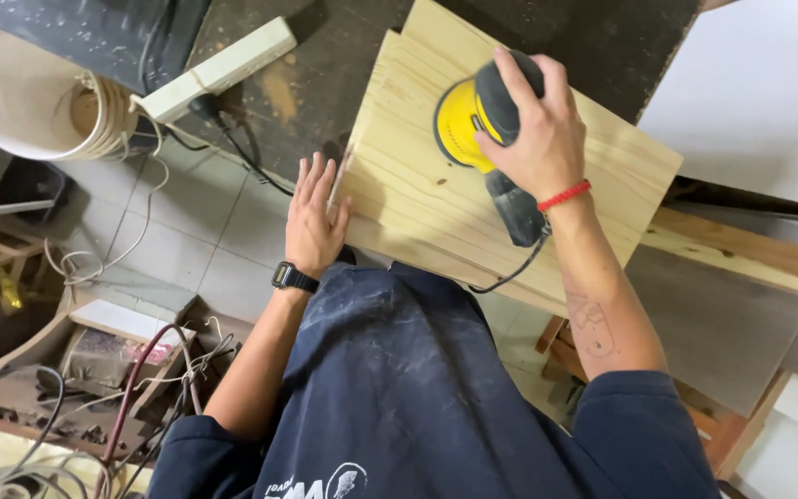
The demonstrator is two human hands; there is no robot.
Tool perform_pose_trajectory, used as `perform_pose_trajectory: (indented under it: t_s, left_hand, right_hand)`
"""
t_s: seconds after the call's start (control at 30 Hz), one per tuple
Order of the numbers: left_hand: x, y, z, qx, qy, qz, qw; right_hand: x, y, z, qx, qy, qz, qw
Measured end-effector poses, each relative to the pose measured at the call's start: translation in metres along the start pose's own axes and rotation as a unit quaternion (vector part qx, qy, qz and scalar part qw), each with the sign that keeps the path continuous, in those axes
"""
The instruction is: Plugging in an orbital sander and using it to sand the surface and edges of a wooden board on a workbench.
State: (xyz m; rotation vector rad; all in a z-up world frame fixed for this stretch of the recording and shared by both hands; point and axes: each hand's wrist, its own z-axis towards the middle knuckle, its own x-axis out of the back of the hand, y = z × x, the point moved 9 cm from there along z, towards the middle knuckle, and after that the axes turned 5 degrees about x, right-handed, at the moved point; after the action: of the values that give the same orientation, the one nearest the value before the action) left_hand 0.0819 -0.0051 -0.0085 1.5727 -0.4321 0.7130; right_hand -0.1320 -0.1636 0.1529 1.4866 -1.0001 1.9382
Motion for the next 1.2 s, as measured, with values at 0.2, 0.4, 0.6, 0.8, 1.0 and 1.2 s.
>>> perform_pose_trajectory:
  t_s: [0.2,0.4,0.6,0.8,1.0,1.2]
  left_hand:
    - [0.029,-0.006,-0.014,0.062,0.011,-0.051,0.997]
    - [0.051,-0.006,-0.016,0.118,0.005,-0.103,0.988]
    - [0.069,-0.013,-0.013,0.114,0.050,-0.113,0.986]
    - [0.077,-0.024,-0.006,0.141,0.072,-0.176,0.972]
    - [0.085,-0.013,0.006,0.097,0.110,-0.269,0.952]
    - [0.079,-0.001,0.010,0.085,0.095,-0.294,0.947]
  right_hand:
    - [-0.018,-0.035,0.032,0.027,-0.021,0.007,0.999]
    - [-0.032,-0.070,0.045,0.038,-0.034,0.012,0.999]
    - [-0.053,-0.095,0.039,0.073,-0.039,0.039,0.996]
    - [-0.052,-0.122,0.017,0.072,-0.030,0.027,0.997]
    - [-0.054,-0.145,-0.019,0.060,-0.032,0.062,0.996]
    - [-0.040,-0.156,-0.034,0.043,-0.069,0.070,0.994]
